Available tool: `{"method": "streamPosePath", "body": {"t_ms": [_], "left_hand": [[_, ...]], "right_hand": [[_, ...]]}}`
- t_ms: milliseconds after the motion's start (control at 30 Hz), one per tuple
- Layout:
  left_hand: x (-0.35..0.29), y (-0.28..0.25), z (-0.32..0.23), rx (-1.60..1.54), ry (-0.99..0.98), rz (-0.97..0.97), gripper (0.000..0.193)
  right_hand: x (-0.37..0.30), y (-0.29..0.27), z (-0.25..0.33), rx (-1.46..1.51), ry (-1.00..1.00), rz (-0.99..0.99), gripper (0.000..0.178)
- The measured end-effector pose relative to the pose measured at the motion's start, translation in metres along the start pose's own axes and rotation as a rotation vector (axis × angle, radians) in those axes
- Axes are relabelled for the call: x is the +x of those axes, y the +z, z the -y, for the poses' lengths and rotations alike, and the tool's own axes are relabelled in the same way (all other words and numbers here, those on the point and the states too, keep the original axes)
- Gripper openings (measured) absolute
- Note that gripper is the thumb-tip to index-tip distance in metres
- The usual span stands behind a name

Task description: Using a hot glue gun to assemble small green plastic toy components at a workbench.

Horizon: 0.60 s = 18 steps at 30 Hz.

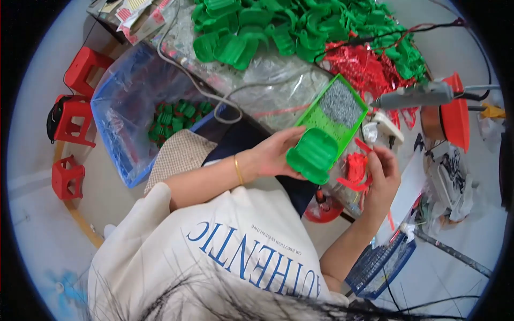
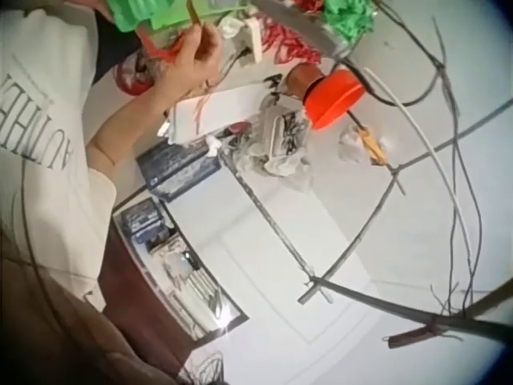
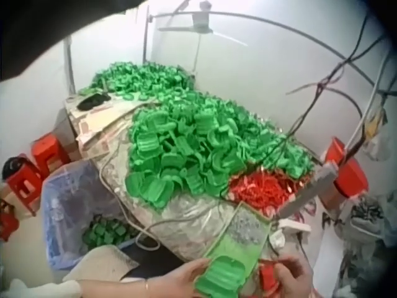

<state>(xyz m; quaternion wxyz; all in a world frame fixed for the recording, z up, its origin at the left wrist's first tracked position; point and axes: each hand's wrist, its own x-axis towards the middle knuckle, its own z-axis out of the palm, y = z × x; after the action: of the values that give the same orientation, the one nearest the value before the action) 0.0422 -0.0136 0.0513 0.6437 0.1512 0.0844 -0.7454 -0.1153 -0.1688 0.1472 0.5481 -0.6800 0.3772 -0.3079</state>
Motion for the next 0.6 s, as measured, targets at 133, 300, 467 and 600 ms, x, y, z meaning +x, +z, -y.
{"method": "streamPosePath", "body": {"t_ms": [133,300,467,600], "left_hand": [[0.014,-0.001,0.011,0.039,-0.017,0.067,0.054],[0.015,-0.005,0.019,0.124,-0.014,0.090,0.055],[0.013,-0.005,0.020,0.130,-0.042,0.079,0.054],[0.016,-0.009,0.017,0.109,-0.055,0.105,0.056]], "right_hand": [[0.001,0.016,-0.006,-0.105,0.005,0.166,0.011],[0.011,0.024,-0.024,-0.359,-0.096,0.371,0.010],[0.014,0.028,-0.021,-0.402,-0.286,0.441,0.011],[0.013,0.029,-0.017,-0.379,-0.261,0.438,0.011]]}}
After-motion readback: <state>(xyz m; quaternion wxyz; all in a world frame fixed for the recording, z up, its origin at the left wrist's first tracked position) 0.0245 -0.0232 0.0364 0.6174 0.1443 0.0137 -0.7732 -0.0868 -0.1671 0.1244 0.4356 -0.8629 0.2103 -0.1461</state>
